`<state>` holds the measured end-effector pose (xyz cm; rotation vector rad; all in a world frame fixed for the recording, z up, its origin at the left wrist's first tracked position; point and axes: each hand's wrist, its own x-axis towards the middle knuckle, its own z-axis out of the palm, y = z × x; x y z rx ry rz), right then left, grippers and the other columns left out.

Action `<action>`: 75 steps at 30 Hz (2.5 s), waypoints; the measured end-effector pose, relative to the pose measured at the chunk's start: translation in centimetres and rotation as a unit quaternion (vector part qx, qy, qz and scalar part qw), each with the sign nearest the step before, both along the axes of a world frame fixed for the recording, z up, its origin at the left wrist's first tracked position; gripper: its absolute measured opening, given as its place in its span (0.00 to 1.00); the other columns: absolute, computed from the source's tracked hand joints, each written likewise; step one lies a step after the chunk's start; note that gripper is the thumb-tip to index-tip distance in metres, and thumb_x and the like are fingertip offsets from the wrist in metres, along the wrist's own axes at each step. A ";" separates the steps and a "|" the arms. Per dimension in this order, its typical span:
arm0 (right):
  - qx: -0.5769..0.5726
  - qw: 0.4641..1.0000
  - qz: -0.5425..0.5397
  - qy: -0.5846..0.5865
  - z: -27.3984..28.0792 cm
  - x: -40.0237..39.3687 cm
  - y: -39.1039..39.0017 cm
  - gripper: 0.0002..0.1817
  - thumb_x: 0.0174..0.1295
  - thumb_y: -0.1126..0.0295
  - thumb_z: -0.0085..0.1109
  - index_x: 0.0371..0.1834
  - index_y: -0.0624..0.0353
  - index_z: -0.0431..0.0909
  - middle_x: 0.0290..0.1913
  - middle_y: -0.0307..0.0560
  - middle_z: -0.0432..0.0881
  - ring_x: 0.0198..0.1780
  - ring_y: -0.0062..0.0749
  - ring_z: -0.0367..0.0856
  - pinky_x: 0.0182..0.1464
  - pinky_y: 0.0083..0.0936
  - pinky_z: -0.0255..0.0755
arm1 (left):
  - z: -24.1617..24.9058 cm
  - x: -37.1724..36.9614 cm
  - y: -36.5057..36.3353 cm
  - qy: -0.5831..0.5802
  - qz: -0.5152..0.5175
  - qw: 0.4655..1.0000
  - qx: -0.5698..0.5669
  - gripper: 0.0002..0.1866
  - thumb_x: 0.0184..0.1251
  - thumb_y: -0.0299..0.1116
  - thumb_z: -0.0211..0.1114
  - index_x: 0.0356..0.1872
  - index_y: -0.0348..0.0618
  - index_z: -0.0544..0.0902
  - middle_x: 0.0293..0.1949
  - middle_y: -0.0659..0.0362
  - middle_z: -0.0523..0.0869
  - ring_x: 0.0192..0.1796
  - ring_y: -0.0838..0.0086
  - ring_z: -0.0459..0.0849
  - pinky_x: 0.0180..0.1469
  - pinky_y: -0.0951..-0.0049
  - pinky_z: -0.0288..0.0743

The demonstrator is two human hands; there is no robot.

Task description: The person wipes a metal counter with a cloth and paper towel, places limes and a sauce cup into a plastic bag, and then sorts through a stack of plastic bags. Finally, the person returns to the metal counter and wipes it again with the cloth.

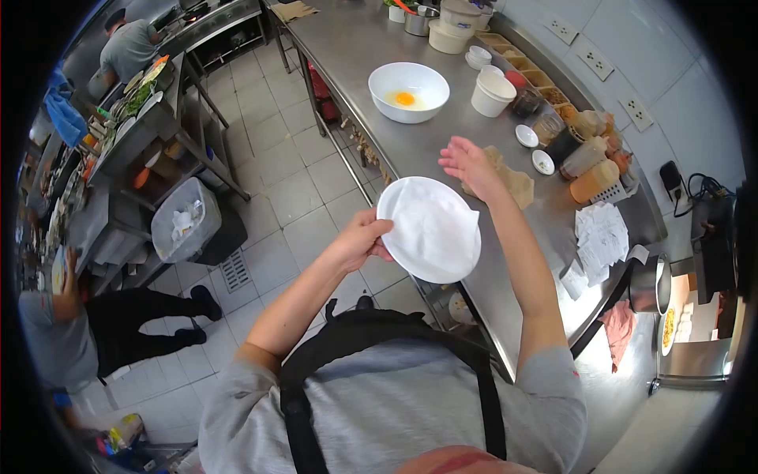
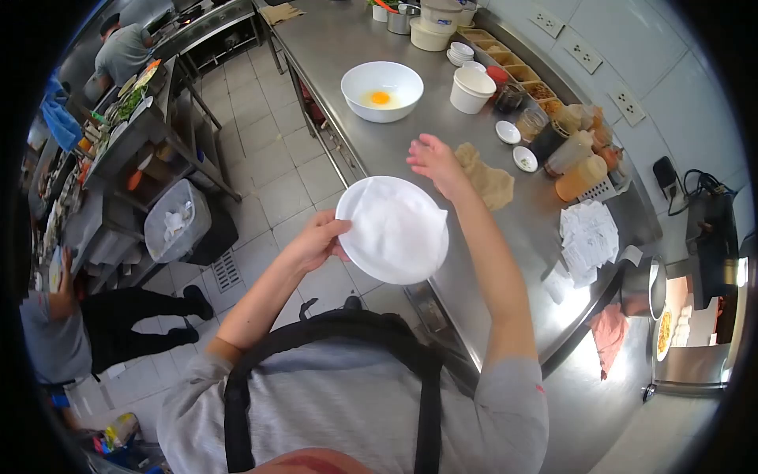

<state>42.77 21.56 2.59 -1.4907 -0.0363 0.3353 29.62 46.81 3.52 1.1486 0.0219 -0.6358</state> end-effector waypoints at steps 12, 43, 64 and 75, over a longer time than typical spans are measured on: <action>0.179 0.957 -0.165 0.159 -4.2 16.0 6.8 0.25 0.56 0.71 0.49 0.55 0.73 0.57 0.48 0.73 0.69 0.46 0.61 0.76 0.46 0.47 0.77 | -1.2 12.8 9.4 0.003 0.072 0.997 0.040 0.15 0.62 0.27 0.50 0.45 0.25 0.71 0.31 0.50 0.82 0.22 0.74 0.82 0.24 0.78 0.82; 0.196 0.955 -0.196 0.102 -2.6 27.3 15.1 0.36 0.57 0.57 0.60 0.63 0.61 0.54 0.35 0.49 0.79 0.26 0.31 0.80 0.32 0.27 0.79 | -6.4 61.5 14.8 -0.114 -0.165 0.967 0.159 0.21 0.63 0.38 0.57 0.54 0.37 0.71 0.43 0.56 0.79 0.37 0.72 0.81 0.31 0.78 0.74; -0.169 0.797 -0.576 0.061 -4.6 -5.1 21.6 0.19 0.64 0.59 0.48 0.22 0.62 0.66 0.17 0.41 0.63 0.24 0.23 0.60 0.29 0.26 0.61 | 3.9 48.4 -1.4 -0.568 0.010 0.817 0.097 0.20 0.66 0.31 0.56 0.58 0.38 0.69 0.50 0.53 0.78 0.46 0.72 0.78 0.46 0.77 0.70; -0.286 0.563 -0.776 0.006 -4.2 -31.0 23.2 0.20 0.62 0.56 0.46 0.22 0.63 0.70 0.20 0.55 0.71 0.23 0.45 0.68 0.30 0.39 0.63 | 3.8 19.1 -13.3 -0.579 -0.168 0.798 0.003 0.15 0.69 0.39 0.53 0.32 0.36 0.77 0.25 0.62 0.74 0.28 0.76 0.70 0.32 0.76 0.67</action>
